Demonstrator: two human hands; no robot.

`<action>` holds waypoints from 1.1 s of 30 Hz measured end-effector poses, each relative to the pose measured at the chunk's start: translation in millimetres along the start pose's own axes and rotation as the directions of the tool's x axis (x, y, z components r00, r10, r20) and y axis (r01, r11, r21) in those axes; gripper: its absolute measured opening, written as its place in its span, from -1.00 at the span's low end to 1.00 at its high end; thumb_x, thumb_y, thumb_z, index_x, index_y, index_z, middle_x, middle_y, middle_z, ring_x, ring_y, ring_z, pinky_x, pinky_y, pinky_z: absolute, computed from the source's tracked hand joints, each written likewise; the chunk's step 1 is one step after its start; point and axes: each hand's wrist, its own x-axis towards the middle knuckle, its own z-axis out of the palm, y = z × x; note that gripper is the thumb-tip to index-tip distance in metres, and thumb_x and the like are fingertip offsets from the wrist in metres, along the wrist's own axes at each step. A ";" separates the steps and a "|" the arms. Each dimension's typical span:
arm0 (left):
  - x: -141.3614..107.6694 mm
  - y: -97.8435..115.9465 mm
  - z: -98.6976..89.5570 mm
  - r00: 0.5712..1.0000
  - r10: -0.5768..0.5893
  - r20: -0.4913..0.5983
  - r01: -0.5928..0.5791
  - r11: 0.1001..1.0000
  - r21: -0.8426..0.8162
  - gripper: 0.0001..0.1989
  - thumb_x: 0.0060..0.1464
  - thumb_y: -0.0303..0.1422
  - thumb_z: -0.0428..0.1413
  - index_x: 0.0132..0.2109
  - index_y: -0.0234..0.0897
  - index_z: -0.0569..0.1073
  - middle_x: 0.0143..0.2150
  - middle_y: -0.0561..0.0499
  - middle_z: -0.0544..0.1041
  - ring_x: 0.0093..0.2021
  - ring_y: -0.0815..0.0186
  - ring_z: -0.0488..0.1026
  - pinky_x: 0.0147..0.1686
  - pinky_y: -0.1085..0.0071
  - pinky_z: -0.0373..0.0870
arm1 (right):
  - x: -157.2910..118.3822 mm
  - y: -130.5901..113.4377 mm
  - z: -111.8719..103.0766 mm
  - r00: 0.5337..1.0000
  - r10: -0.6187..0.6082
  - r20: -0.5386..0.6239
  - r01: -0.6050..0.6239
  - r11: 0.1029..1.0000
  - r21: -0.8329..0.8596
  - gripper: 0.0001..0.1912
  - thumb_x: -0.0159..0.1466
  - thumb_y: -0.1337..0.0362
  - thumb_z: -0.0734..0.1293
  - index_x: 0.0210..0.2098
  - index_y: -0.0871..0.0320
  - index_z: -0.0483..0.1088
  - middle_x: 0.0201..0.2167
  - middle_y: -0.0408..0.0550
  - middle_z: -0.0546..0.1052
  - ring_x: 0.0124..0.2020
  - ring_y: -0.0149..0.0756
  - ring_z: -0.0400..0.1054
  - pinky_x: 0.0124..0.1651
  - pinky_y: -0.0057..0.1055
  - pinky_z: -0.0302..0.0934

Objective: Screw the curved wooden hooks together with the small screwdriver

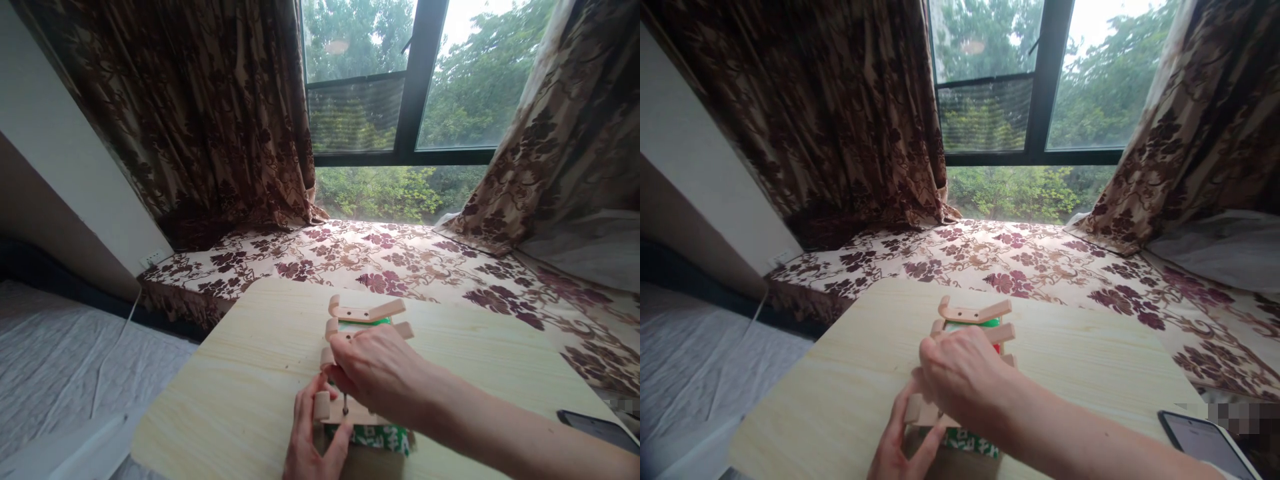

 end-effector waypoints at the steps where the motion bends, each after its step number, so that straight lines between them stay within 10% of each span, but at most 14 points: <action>1: 0.3 1.5 -0.2 1.000 0.004 -0.003 -0.004 1.000 0.000 -0.46 0.03 -0.27 0.12 0.16 -0.31 0.30 0.11 -0.17 0.44 0.18 0.12 0.36 0.14 0.26 0.33 | 0.8 0.2 -4.7 1.000 -0.001 0.002 0.001 1.000 -0.004 -0.76 0.37 0.26 0.13 -0.37 0.20 0.31 -0.56 -0.09 0.43 -0.63 -0.40 0.05 -0.54 -0.34 -0.26; 9: -4.5 3.0 11.9 0.989 -0.039 -0.142 0.037 0.999 -0.012 -0.51 -0.01 -0.22 0.09 0.08 -0.29 0.35 0.09 -0.15 0.45 0.18 0.09 0.34 0.20 0.21 0.22 | -3.3 -4.4 -16.3 0.967 -0.253 0.033 0.249 0.964 0.089 -0.87 0.27 0.37 0.23 -0.42 0.18 0.32 -0.49 -0.07 0.47 -0.46 -0.35 0.24 -0.47 -0.37 -0.14; 16: -3.5 3.2 13.5 0.992 0.005 -0.123 -0.014 0.997 -0.073 -0.49 0.01 -0.22 0.08 0.12 -0.27 0.31 0.04 -0.10 0.46 0.15 0.15 0.36 0.16 0.27 0.28 | 1.8 2.6 5.2 0.982 0.156 -0.106 -0.128 0.964 0.234 -0.78 0.32 0.30 0.18 -0.43 0.19 0.34 -0.56 -0.11 0.42 -0.59 -0.42 0.14 -0.52 -0.40 -0.16; 21: -3.7 -7.6 13.6 0.985 -0.157 -0.069 0.140 0.967 -0.215 -0.32 -0.07 -0.22 0.14 0.22 -0.25 0.20 0.18 -0.14 0.38 0.21 0.11 0.31 0.18 0.23 0.25 | -34.0 22.6 18.4 0.969 0.231 -0.091 -0.108 0.720 0.685 -0.88 0.25 0.28 0.29 -0.37 0.15 0.45 -0.55 -0.18 0.46 -0.54 -0.44 0.27 -0.48 -0.53 0.09; 26: 1.8 -11.4 18.1 0.993 -0.108 -0.047 0.095 0.971 -0.220 -0.34 -0.09 -0.17 0.18 0.17 -0.24 0.27 0.20 -0.12 0.39 0.25 0.09 0.27 0.21 0.22 0.23 | -73.4 23.5 57.8 0.781 0.549 -0.299 0.073 0.395 0.916 -0.84 0.23 0.18 0.35 -0.25 0.10 0.50 -0.26 -0.04 0.59 -0.24 -0.26 0.47 -0.20 -0.45 0.36; 33: 10.0 -8.7 14.4 0.997 0.017 0.070 -0.006 0.989 -0.151 -0.21 -0.15 -0.18 0.23 0.25 -0.21 0.22 0.27 -0.12 0.31 0.27 0.06 0.25 0.22 0.20 0.23 | -80.8 1.8 85.1 0.520 0.765 -0.380 0.181 0.337 0.924 -0.80 0.22 0.11 0.37 -0.26 0.09 0.51 -0.25 0.01 0.60 -0.24 -0.20 0.51 -0.21 -0.43 0.42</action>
